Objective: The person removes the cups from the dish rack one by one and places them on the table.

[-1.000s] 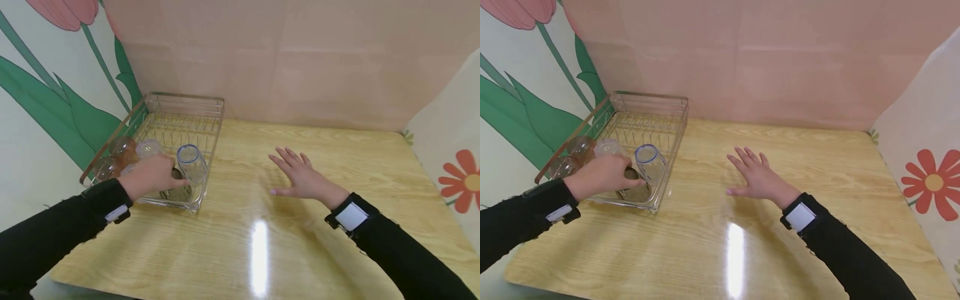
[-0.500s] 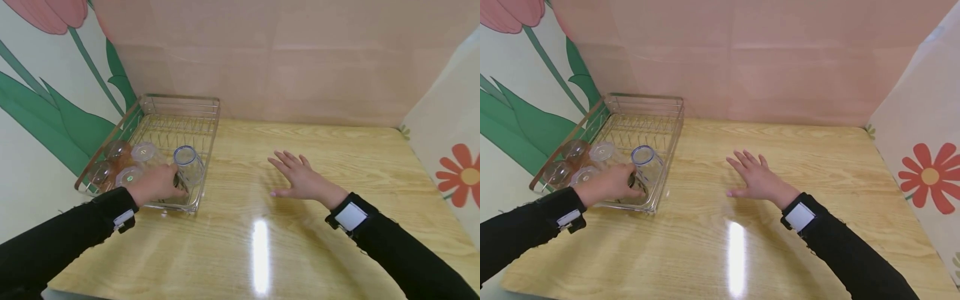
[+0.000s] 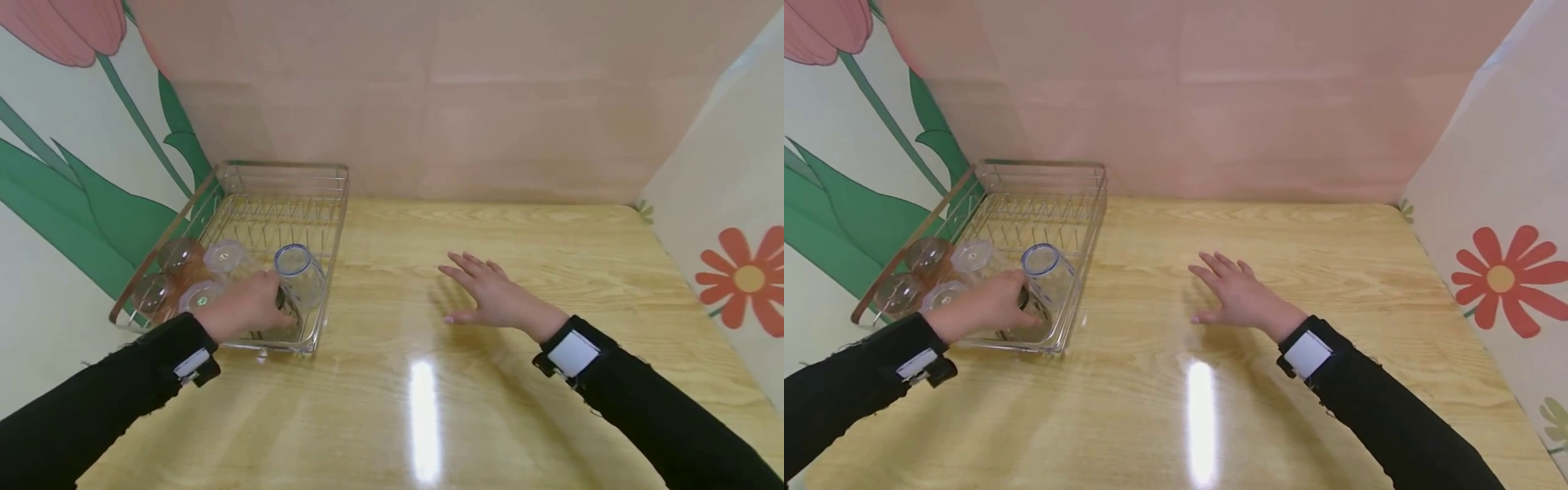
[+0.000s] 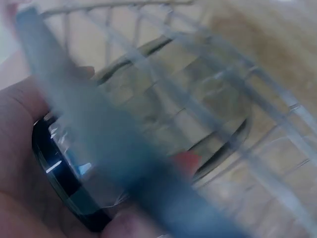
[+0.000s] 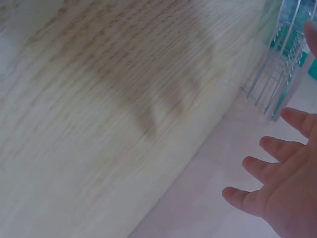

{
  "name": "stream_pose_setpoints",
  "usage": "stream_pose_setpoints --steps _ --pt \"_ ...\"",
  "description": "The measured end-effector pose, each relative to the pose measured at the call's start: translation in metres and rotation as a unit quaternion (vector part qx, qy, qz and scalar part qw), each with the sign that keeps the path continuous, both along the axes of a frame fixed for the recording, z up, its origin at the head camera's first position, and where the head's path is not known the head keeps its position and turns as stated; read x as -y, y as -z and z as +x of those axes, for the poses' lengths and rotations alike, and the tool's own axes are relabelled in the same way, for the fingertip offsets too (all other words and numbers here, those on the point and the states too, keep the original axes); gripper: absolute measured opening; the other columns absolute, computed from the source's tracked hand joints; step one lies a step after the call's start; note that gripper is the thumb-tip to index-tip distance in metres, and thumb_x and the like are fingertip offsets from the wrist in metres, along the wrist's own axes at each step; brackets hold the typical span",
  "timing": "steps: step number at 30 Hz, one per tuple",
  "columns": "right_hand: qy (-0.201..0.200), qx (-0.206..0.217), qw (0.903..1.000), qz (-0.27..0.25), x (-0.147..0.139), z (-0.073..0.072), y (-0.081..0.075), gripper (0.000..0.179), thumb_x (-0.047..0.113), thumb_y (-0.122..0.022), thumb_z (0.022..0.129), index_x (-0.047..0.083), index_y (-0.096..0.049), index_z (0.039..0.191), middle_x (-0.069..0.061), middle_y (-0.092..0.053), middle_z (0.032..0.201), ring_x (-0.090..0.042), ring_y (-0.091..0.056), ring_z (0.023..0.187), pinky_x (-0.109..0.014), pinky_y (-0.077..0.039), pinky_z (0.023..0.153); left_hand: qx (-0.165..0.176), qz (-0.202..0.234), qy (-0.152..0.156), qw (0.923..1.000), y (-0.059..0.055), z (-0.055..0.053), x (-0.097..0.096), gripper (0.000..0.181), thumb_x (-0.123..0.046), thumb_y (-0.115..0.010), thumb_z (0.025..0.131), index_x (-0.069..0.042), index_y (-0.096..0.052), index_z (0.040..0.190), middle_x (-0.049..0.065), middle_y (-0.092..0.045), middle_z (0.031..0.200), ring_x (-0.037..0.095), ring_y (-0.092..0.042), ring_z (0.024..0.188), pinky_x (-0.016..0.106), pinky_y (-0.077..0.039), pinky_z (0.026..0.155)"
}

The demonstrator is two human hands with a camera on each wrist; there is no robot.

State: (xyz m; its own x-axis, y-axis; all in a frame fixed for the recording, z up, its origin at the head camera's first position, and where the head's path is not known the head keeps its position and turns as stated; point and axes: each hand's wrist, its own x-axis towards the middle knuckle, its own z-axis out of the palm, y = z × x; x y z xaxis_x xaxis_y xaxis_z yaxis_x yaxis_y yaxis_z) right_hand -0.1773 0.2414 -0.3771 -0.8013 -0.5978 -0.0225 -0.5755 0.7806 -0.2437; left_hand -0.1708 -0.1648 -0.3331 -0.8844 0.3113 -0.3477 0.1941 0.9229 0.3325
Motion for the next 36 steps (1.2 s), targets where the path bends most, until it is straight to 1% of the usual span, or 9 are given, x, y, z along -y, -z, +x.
stream_pose_setpoints --steps 3,6,9,11,14,17,27,31,36 --pt "0.005 0.004 0.9995 -0.030 -0.001 0.000 0.004 0.086 0.052 -0.067 0.079 0.010 -0.031 0.145 -0.024 -0.026 0.153 -0.045 -0.027 0.135 -0.068 -0.026 0.104 0.016 -0.006 -0.006 0.9998 -0.008 -0.001 0.001 0.086 -0.039 -0.071 0.077 0.012 -0.032 0.134 0.038 -0.040 0.132 0.037 -0.056 0.089 0.041 -0.054 0.063" --pt "0.022 0.018 0.9976 -0.063 0.000 0.001 0.007 0.081 0.045 -0.068 0.081 0.010 -0.032 0.145 -0.022 -0.029 0.151 -0.043 -0.031 0.133 -0.064 -0.034 0.103 0.016 -0.014 -0.007 0.9998 -0.016 -0.003 0.002 0.090 -0.041 -0.071 0.077 0.011 -0.029 0.138 0.042 -0.031 0.136 0.034 -0.060 0.075 0.036 -0.054 0.051" --pt "0.041 0.041 0.9935 -0.098 0.001 0.002 0.008 0.077 0.044 -0.066 0.083 0.010 -0.033 0.144 -0.020 -0.032 0.150 -0.040 -0.034 0.133 -0.060 -0.036 0.103 0.026 -0.010 -0.014 0.9995 -0.023 -0.004 0.002 0.086 -0.040 -0.071 0.076 0.008 -0.032 0.137 0.041 -0.032 0.134 0.023 -0.055 0.057 0.027 -0.047 0.039" --pt "0.048 0.052 0.9899 -0.123 0.002 0.003 0.008 0.076 0.048 -0.063 0.084 0.010 -0.034 0.143 -0.020 -0.036 0.148 -0.038 -0.036 0.132 -0.059 -0.036 0.104 0.036 -0.009 -0.019 0.9991 -0.028 -0.002 0.002 0.085 -0.041 -0.070 0.077 0.007 -0.032 0.136 0.041 -0.031 0.134 0.022 -0.054 0.057 0.026 -0.047 0.039" --pt "0.053 0.058 0.9855 -0.151 0.001 0.003 0.008 0.072 0.049 -0.061 0.086 0.009 -0.038 0.141 -0.020 -0.044 0.143 -0.037 -0.042 0.128 -0.058 -0.037 0.103 0.039 -0.002 -0.025 0.9989 -0.038 0.000 0.003 0.080 -0.041 -0.069 0.078 0.006 -0.034 0.133 0.042 -0.029 0.133 0.021 -0.052 0.056 0.027 -0.046 0.041" --pt "0.059 0.062 0.9821 -0.168 0.001 0.003 0.008 0.066 0.044 -0.062 0.087 0.009 -0.041 0.138 -0.019 -0.049 0.138 -0.036 -0.046 0.124 -0.058 -0.041 0.100 0.024 0.007 -0.023 0.9994 -0.048 0.002 0.005 0.074 -0.042 -0.069 0.078 0.004 -0.039 0.127 0.040 -0.032 0.128 0.020 -0.052 0.052 0.027 -0.045 0.041" --pt "0.065 0.082 0.9698 -0.220 -0.001 0.002 0.006 0.058 0.033 -0.064 0.087 0.004 -0.046 0.134 -0.021 -0.053 0.135 -0.036 -0.049 0.122 -0.058 -0.042 0.099 -0.002 0.046 -0.013 0.9988 -0.088 0.004 0.003 0.074 -0.047 -0.065 0.081 0.003 -0.037 0.128 0.040 -0.026 0.131 0.024 -0.057 0.053 0.033 -0.048 0.047" --pt "0.070 0.088 0.9637 -0.242 0.000 0.004 0.004 0.054 0.029 -0.064 0.088 0.002 -0.047 0.132 -0.021 -0.054 0.133 -0.035 -0.049 0.121 -0.056 -0.043 0.099 -0.028 0.051 -0.010 0.9983 -0.103 0.005 -0.001 0.075 -0.049 -0.064 0.082 0.001 -0.036 0.130 0.038 -0.024 0.131 0.028 -0.059 0.067 0.037 -0.050 0.056" --pt "0.086 0.101 0.9494 -0.285 0.004 0.007 -0.005 0.048 0.027 -0.062 0.090 0.002 -0.048 0.130 -0.020 -0.054 0.132 -0.034 -0.051 0.120 -0.056 -0.044 0.099 -0.059 0.059 -0.005 0.9965 -0.119 0.008 -0.006 0.077 -0.053 -0.064 0.080 -0.003 -0.037 0.131 0.032 -0.027 0.129 0.034 -0.055 0.087 0.047 -0.049 0.074"
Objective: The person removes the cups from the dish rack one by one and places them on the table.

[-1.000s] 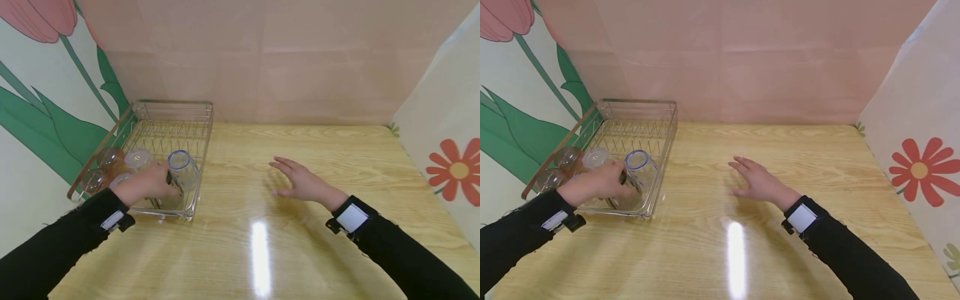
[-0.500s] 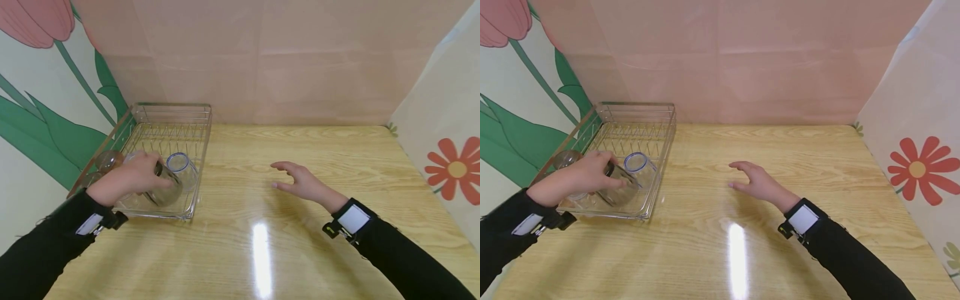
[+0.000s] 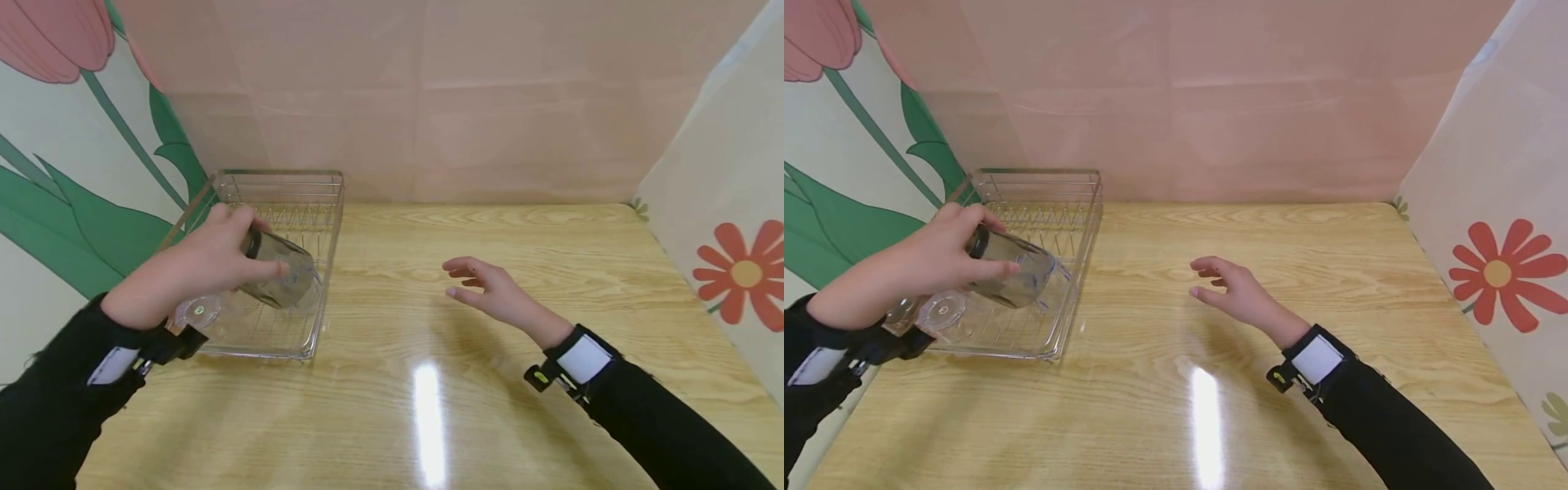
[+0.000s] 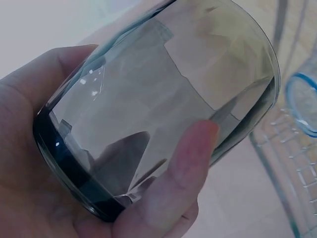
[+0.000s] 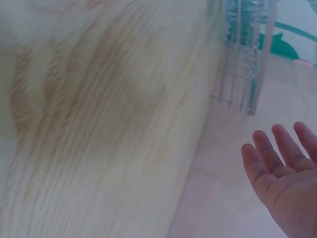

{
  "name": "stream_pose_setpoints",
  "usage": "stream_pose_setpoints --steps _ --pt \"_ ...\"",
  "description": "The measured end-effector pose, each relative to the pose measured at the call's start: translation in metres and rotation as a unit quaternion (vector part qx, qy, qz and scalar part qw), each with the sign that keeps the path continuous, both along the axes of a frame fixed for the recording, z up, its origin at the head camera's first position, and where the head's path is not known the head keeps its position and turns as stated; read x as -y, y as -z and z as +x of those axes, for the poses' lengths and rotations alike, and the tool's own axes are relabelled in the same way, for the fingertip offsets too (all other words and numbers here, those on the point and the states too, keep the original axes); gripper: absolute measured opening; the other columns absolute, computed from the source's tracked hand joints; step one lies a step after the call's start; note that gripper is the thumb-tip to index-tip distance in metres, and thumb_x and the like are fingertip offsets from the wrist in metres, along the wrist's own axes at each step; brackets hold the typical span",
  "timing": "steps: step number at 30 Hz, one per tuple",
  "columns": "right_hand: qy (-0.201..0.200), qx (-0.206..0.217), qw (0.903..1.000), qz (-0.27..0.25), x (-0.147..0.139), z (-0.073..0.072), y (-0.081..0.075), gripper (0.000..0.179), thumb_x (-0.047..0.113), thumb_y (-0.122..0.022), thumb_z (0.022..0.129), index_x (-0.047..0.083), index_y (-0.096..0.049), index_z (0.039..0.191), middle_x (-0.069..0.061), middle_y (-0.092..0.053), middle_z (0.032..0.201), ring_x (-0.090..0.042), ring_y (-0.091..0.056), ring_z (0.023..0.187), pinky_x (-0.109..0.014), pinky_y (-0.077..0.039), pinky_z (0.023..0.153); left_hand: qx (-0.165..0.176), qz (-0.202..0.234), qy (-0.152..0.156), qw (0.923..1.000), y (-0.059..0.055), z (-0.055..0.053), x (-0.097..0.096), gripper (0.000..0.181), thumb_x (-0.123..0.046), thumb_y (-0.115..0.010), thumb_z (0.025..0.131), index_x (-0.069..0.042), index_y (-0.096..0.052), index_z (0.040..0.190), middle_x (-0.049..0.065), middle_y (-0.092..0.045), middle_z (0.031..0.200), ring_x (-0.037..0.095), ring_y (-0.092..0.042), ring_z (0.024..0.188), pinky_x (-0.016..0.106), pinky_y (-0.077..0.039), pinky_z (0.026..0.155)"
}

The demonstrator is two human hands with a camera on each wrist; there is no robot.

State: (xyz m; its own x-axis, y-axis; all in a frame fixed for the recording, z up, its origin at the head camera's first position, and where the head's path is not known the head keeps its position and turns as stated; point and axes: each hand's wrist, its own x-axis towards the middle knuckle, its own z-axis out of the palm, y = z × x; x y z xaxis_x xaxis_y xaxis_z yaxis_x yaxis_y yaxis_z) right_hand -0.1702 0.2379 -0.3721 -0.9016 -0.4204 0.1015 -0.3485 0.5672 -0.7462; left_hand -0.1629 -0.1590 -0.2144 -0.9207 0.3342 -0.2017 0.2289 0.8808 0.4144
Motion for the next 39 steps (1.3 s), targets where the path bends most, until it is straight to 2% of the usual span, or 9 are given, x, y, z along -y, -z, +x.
stream_pose_setpoints --steps 3,8,13,17,19,24,27,35,39 --pt "0.014 0.020 0.9992 -0.030 0.002 0.002 -0.007 0.047 0.027 -0.060 0.091 0.003 -0.048 0.130 -0.019 -0.054 0.132 -0.033 -0.051 0.120 -0.055 -0.044 0.098 -0.025 0.009 0.008 0.9996 -0.007 0.002 -0.002 0.078 -0.056 -0.064 0.079 -0.003 -0.039 0.130 0.030 -0.030 0.129 0.038 -0.042 0.103 0.054 -0.043 0.083" --pt "0.023 0.063 0.9951 -0.073 0.006 0.006 -0.019 0.047 0.029 -0.058 0.092 0.006 -0.047 0.132 -0.016 -0.051 0.136 -0.032 -0.049 0.122 -0.054 -0.045 0.098 -0.032 0.051 0.012 0.9981 -0.017 0.006 -0.004 0.075 -0.055 -0.064 0.080 -0.006 -0.040 0.131 0.026 -0.033 0.131 0.037 -0.041 0.107 0.054 -0.041 0.085" --pt "0.022 0.074 0.9932 -0.087 0.010 0.008 -0.029 0.046 0.029 -0.057 0.093 0.007 -0.046 0.132 -0.014 -0.051 0.136 -0.029 -0.050 0.122 -0.049 -0.047 0.098 -0.003 0.113 0.003 0.9936 -0.018 0.006 -0.007 0.073 -0.054 -0.065 0.080 -0.010 -0.041 0.133 0.024 -0.031 0.141 0.038 -0.038 0.119 0.056 -0.039 0.091" --pt "0.018 0.082 0.9900 -0.113 0.013 0.011 -0.036 0.044 0.026 -0.056 0.094 0.007 -0.046 0.132 -0.014 -0.050 0.136 -0.029 -0.050 0.122 -0.036 -0.049 0.096 0.022 0.164 0.004 0.9862 -0.016 0.004 -0.010 0.070 -0.050 -0.064 0.083 -0.013 -0.038 0.136 0.019 -0.026 0.150 0.039 -0.027 0.134 0.061 -0.032 0.100" --pt "0.016 0.088 0.9874 -0.130 0.014 0.012 -0.038 0.043 0.025 -0.055 0.094 0.007 -0.046 0.132 -0.014 -0.050 0.136 -0.029 -0.050 0.122 -0.028 -0.049 0.095 0.029 0.191 0.006 0.9812 -0.014 0.003 -0.013 0.066 -0.047 -0.063 0.084 -0.014 -0.038 0.136 0.016 -0.027 0.150 0.036 -0.026 0.134 0.061 -0.032 0.101" --pt "0.016 0.096 0.9817 -0.164 0.020 0.011 -0.045 0.043 0.025 -0.056 0.094 0.006 -0.046 0.131 -0.015 -0.051 0.134 -0.029 -0.051 0.121 -0.021 -0.048 0.093 0.056 0.267 0.000 0.9621 -0.008 0.002 -0.024 0.060 -0.041 -0.064 0.086 -0.017 -0.039 0.135 0.012 -0.041 0.133 0.028 -0.044 0.114 0.046 -0.042 0.089" --pt "0.016 0.088 0.9801 -0.177 0.027 0.010 -0.053 0.043 0.023 -0.057 0.094 0.003 -0.047 0.130 -0.017 -0.052 0.133 -0.028 -0.053 0.120 -0.021 -0.049 0.092 0.066 0.300 0.008 0.9517 -0.003 0.002 -0.032 0.058 -0.037 -0.063 0.088 -0.016 -0.038 0.135 0.013 -0.044 0.128 0.027 -0.048 0.106 0.041 -0.043 0.084" --pt "0.007 0.077 0.9776 -0.196 0.045 0.010 -0.074 0.041 0.020 -0.058 0.093 0.003 -0.048 0.129 -0.016 -0.053 0.132 -0.024 -0.055 0.117 -0.026 -0.049 0.094 0.051 0.359 0.054 0.9303 0.018 0.004 -0.059 0.049 -0.025 -0.060 0.087 -0.012 -0.046 0.132 0.012 -0.052 0.116 0.025 -0.052 0.097 0.035 -0.048 0.078" --pt "-0.002 0.091 0.9705 -0.223 0.057 0.011 -0.084 0.041 0.014 -0.057 0.093 0.001 -0.047 0.130 -0.008 -0.058 0.125 -0.019 -0.058 0.112 -0.027 -0.049 0.094 0.065 0.401 0.064 0.9114 0.024 0.010 -0.071 0.049 -0.023 -0.062 0.085 -0.014 -0.047 0.131 0.010 -0.053 0.115 0.026 -0.055 0.094 0.035 -0.053 0.076"
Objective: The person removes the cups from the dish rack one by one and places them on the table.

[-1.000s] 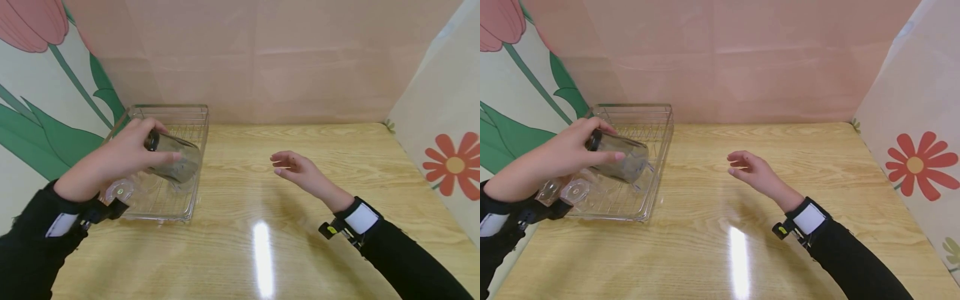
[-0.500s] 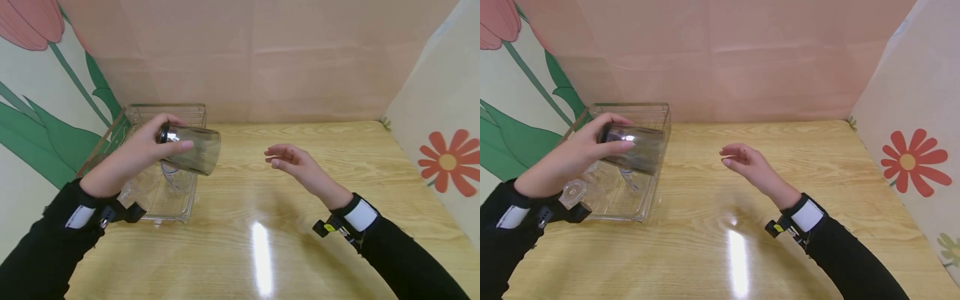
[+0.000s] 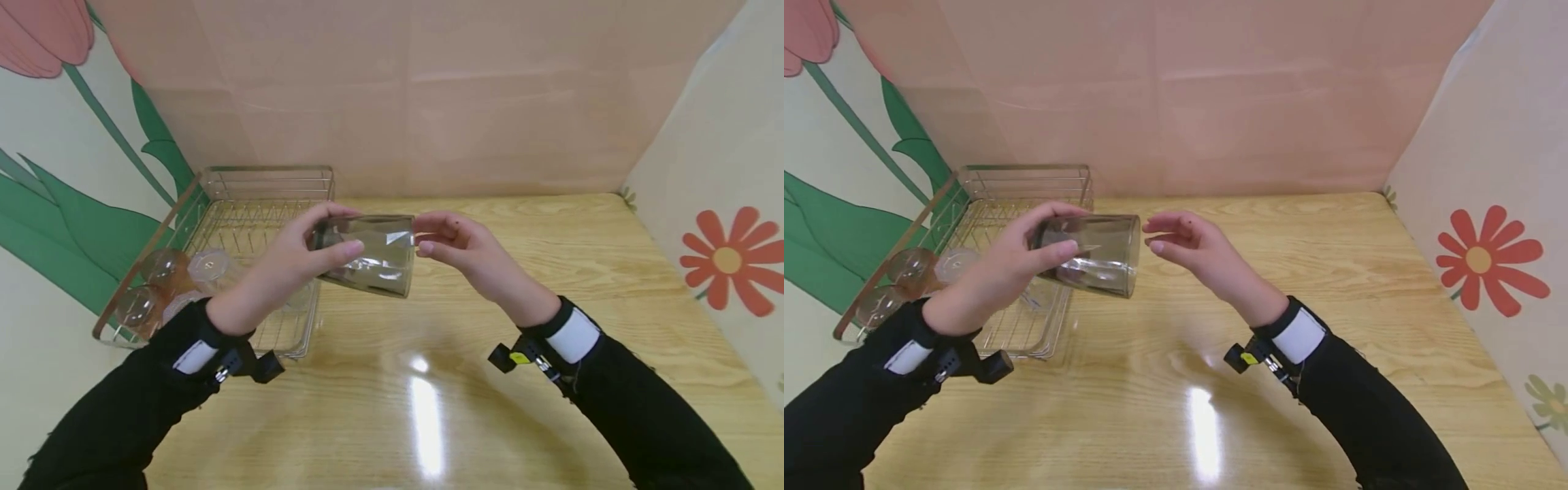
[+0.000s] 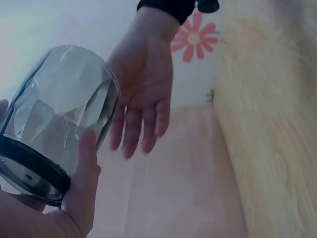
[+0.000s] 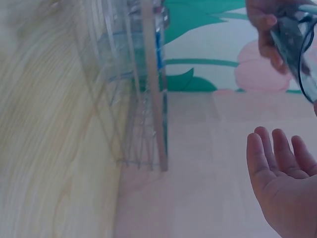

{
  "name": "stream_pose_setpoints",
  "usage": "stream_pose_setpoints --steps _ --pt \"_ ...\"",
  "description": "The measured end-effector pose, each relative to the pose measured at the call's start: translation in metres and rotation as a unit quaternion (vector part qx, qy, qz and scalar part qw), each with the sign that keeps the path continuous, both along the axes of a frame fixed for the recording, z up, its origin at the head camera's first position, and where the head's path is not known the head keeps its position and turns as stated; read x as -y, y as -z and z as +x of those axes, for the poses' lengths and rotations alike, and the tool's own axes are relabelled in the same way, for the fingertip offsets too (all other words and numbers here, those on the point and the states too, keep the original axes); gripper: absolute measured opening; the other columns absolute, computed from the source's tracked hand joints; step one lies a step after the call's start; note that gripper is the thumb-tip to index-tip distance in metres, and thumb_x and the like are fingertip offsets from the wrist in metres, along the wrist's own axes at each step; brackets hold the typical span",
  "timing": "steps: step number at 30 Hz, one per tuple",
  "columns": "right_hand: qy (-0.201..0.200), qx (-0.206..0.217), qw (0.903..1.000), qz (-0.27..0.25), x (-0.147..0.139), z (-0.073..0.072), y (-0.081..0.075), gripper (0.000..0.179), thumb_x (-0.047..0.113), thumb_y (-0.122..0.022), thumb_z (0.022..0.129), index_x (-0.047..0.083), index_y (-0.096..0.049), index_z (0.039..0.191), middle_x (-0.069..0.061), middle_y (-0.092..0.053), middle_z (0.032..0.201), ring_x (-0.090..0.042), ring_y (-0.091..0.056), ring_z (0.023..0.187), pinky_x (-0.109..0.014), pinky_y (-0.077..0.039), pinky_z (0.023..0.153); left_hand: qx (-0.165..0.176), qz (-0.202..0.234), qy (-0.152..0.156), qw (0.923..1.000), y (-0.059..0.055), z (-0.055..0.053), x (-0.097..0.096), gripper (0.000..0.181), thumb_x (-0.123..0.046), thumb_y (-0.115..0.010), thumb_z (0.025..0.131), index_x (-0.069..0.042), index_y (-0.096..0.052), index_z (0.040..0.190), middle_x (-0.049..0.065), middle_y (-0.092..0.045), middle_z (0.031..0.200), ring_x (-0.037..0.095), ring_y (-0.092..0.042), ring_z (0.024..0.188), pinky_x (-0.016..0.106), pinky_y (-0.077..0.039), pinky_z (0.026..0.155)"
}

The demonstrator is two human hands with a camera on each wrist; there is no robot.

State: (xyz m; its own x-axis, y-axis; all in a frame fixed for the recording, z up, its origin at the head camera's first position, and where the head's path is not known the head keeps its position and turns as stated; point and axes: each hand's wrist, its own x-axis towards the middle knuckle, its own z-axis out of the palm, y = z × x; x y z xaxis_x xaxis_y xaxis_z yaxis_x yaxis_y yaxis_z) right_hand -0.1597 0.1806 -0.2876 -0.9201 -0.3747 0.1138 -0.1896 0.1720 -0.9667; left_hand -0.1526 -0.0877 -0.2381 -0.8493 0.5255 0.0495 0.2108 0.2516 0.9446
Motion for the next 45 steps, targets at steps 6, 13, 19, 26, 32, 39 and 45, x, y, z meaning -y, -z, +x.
stream_pose_setpoints --steps 6,13,19,26,32,39,45 --pt "-0.032 -0.005 0.9974 -0.064 0.015 0.003 -0.011 0.036 0.004 -0.055 0.092 -0.002 -0.049 0.127 0.004 -0.063 0.111 -0.017 -0.061 0.102 -0.025 -0.052 0.087 0.003 0.057 -0.008 0.9983 0.005 0.005 -0.017 0.047 -0.021 -0.062 0.086 -0.013 -0.048 0.131 0.011 -0.053 0.115 0.025 -0.056 0.090 0.032 -0.053 0.073" --pt "-0.007 0.005 0.9949 -0.100 0.019 0.007 -0.017 0.031 -0.003 -0.057 0.088 0.006 -0.059 0.118 0.005 -0.065 0.107 -0.017 -0.061 0.098 -0.024 -0.054 0.078 0.007 0.075 -0.020 0.9969 0.012 0.005 -0.033 0.044 -0.021 -0.061 0.087 -0.012 -0.049 0.129 0.013 -0.054 0.113 0.023 -0.057 0.088 0.030 -0.052 0.071" --pt "0.004 0.025 0.9884 -0.150 0.019 0.005 -0.017 0.030 -0.004 -0.058 0.087 0.019 -0.068 0.104 0.008 -0.070 0.101 -0.016 -0.063 0.097 -0.025 -0.055 0.077 0.017 0.102 -0.015 0.9946 0.013 0.002 -0.042 0.045 -0.019 -0.059 0.086 -0.008 -0.048 0.128 0.013 -0.053 0.111 0.023 -0.055 0.089 0.028 -0.051 0.072" --pt "0.038 0.033 0.9894 -0.136 0.016 0.001 -0.015 0.037 -0.011 -0.055 0.083 0.021 -0.071 0.090 0.009 -0.070 0.093 -0.014 -0.062 0.091 -0.023 -0.055 0.072 0.033 0.095 -0.002 0.9949 0.016 0.000 -0.048 0.046 -0.021 -0.061 0.087 -0.011 -0.047 0.130 0.014 -0.053 0.117 0.025 -0.056 0.095 0.032 -0.053 0.076" --pt "0.063 0.004 0.9966 -0.054 0.007 -0.001 -0.010 0.024 -0.004 -0.055 0.087 0.009 -0.068 0.103 0.012 -0.069 0.097 -0.015 -0.062 0.094 -0.023 -0.055 0.074 0.041 0.100 0.004 0.9941 0.023 -0.005 -0.055 0.048 -0.019 -0.062 0.086 -0.010 -0.046 0.131 0.014 -0.052 0.120 0.025 -0.056 0.096 0.031 -0.052 0.077" --pt "0.082 -0.017 0.9963 -0.017 -0.008 0.003 0.000 0.026 0.001 -0.057 0.089 -0.005 -0.062 0.114 0.013 -0.069 0.098 -0.014 -0.063 0.096 -0.024 -0.056 0.076 0.073 0.083 -0.005 0.9939 0.031 -0.011 -0.066 0.063 -0.024 -0.066 0.086 -0.014 -0.035 0.139 0.013 -0.050 0.124 0.026 -0.055 0.107 0.038 -0.051 0.088" --pt "0.072 -0.020 0.9968 0.030 -0.001 -0.006 -0.003 0.027 0.004 -0.052 0.093 -0.003 -0.060 0.117 -0.010 -0.067 0.111 -0.017 -0.063 0.096 -0.026 -0.056 0.076 0.077 0.063 -0.022 0.9948 0.031 -0.014 -0.053 0.062 -0.025 -0.065 0.087 -0.016 -0.035 0.140 0.013 -0.053 0.125 0.026 -0.058 0.107 0.040 -0.052 0.090"
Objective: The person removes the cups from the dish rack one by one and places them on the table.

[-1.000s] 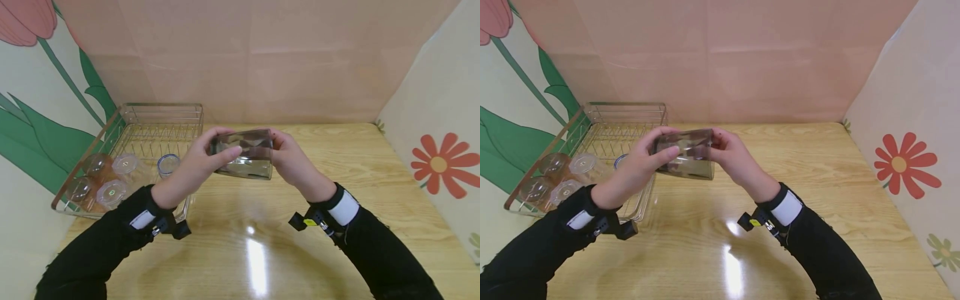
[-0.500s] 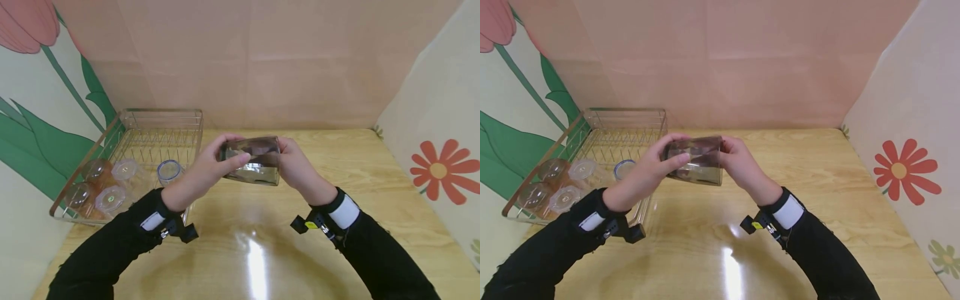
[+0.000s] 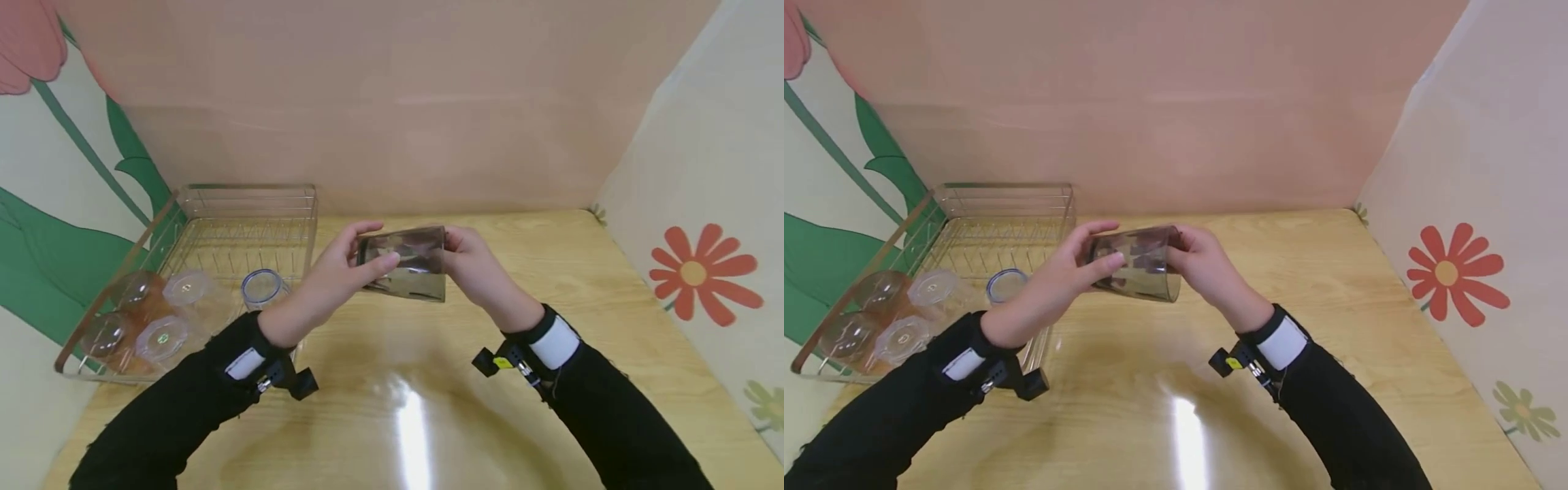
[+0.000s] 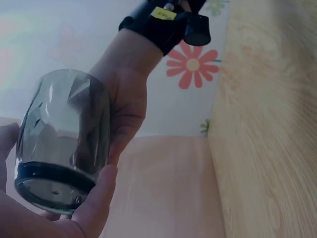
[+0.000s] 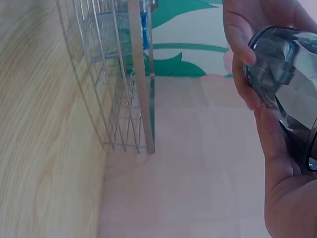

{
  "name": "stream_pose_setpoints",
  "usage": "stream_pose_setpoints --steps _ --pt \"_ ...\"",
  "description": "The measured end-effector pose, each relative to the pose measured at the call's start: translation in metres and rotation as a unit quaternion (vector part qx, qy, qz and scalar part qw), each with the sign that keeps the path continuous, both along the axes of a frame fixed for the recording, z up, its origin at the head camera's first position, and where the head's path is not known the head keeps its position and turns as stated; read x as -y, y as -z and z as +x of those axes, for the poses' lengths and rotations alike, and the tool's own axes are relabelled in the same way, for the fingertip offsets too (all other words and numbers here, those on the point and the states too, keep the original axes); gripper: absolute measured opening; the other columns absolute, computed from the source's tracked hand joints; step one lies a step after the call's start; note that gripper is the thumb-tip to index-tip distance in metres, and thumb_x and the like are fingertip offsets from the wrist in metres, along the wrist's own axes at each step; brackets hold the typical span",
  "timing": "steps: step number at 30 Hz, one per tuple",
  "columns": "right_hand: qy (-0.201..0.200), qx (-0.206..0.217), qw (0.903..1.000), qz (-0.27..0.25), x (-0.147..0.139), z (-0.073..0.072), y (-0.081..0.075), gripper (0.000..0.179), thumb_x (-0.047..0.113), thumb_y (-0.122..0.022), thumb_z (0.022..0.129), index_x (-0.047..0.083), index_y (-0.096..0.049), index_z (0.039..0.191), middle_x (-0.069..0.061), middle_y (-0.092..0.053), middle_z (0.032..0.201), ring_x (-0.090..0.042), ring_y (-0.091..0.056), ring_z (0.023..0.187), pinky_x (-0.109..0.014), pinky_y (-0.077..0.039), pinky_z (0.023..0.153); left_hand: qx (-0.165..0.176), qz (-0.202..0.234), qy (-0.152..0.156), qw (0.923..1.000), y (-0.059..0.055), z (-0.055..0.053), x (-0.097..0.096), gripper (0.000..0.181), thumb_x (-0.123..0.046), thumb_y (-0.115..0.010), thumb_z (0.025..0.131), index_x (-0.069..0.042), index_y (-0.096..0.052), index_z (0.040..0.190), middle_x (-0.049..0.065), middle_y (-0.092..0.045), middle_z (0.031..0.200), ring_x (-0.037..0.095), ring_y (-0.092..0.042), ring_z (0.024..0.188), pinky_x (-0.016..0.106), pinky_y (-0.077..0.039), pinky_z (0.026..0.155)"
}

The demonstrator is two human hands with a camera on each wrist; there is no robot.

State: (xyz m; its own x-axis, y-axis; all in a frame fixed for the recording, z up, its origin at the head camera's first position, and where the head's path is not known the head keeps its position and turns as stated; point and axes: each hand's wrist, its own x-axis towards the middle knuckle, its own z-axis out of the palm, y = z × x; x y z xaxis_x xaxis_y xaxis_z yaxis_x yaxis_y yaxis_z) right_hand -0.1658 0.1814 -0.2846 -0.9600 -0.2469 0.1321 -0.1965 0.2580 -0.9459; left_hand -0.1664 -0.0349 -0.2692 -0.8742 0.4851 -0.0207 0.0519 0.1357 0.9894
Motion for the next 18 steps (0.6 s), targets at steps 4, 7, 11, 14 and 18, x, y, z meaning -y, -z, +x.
stream_pose_setpoints --steps 4,7,11,14,18 --pt "0.006 0.002 0.9993 0.038 -0.002 0.003 -0.004 0.026 0.006 -0.052 0.094 0.002 -0.062 0.117 -0.019 -0.065 0.116 -0.020 -0.064 0.096 -0.029 -0.056 0.076 0.000 -0.002 0.019 0.9998 0.001 0.001 0.007 0.059 -0.023 -0.062 0.090 -0.014 -0.034 0.141 0.016 -0.050 0.135 0.027 -0.057 0.111 0.043 -0.053 0.088" --pt "-0.004 0.008 0.9981 0.061 -0.006 -0.002 -0.006 0.027 0.007 -0.051 0.095 0.003 -0.061 0.119 -0.018 -0.065 0.118 -0.020 -0.064 0.098 -0.030 -0.056 0.078 -0.014 0.000 0.018 0.9997 0.000 0.000 0.015 0.058 -0.022 -0.059 0.092 -0.010 -0.033 0.142 0.015 -0.044 0.143 0.027 -0.052 0.119 0.045 -0.053 0.090" --pt "-0.003 0.023 0.9962 0.084 -0.021 -0.014 0.001 0.028 0.010 -0.046 0.098 -0.002 -0.058 0.120 -0.022 -0.061 0.121 -0.023 -0.063 0.103 -0.030 -0.056 0.081 -0.051 -0.019 -0.008 0.9985 0.002 0.000 0.027 0.059 -0.023 -0.060 0.091 -0.010 -0.033 0.142 0.012 -0.043 0.144 0.025 -0.047 0.125 0.044 -0.050 0.095" --pt "0.020 0.043 0.9949 0.089 -0.037 -0.023 0.008 0.029 0.010 -0.044 0.099 -0.004 -0.056 0.120 -0.024 -0.059 0.122 -0.024 -0.063 0.104 -0.030 -0.057 0.082 -0.063 -0.026 -0.016 0.9975 0.004 -0.001 0.034 0.057 -0.023 -0.060 0.092 -0.009 -0.035 0.141 0.012 -0.045 0.141 0.025 -0.047 0.123 0.044 -0.050 0.095" --pt "0.061 0.078 0.9908 0.092 -0.062 -0.033 0.018 0.030 0.009 -0.043 0.099 -0.008 -0.053 0.122 -0.024 -0.058 0.122 -0.013 -0.065 0.096 -0.025 -0.056 0.080 -0.045 -0.035 -0.011 0.9983 0.007 -0.002 0.045 0.044 -0.021 -0.057 0.093 -0.006 -0.044 0.132 0.011 -0.049 0.135 0.024 -0.052 0.117 0.043 -0.050 0.094"
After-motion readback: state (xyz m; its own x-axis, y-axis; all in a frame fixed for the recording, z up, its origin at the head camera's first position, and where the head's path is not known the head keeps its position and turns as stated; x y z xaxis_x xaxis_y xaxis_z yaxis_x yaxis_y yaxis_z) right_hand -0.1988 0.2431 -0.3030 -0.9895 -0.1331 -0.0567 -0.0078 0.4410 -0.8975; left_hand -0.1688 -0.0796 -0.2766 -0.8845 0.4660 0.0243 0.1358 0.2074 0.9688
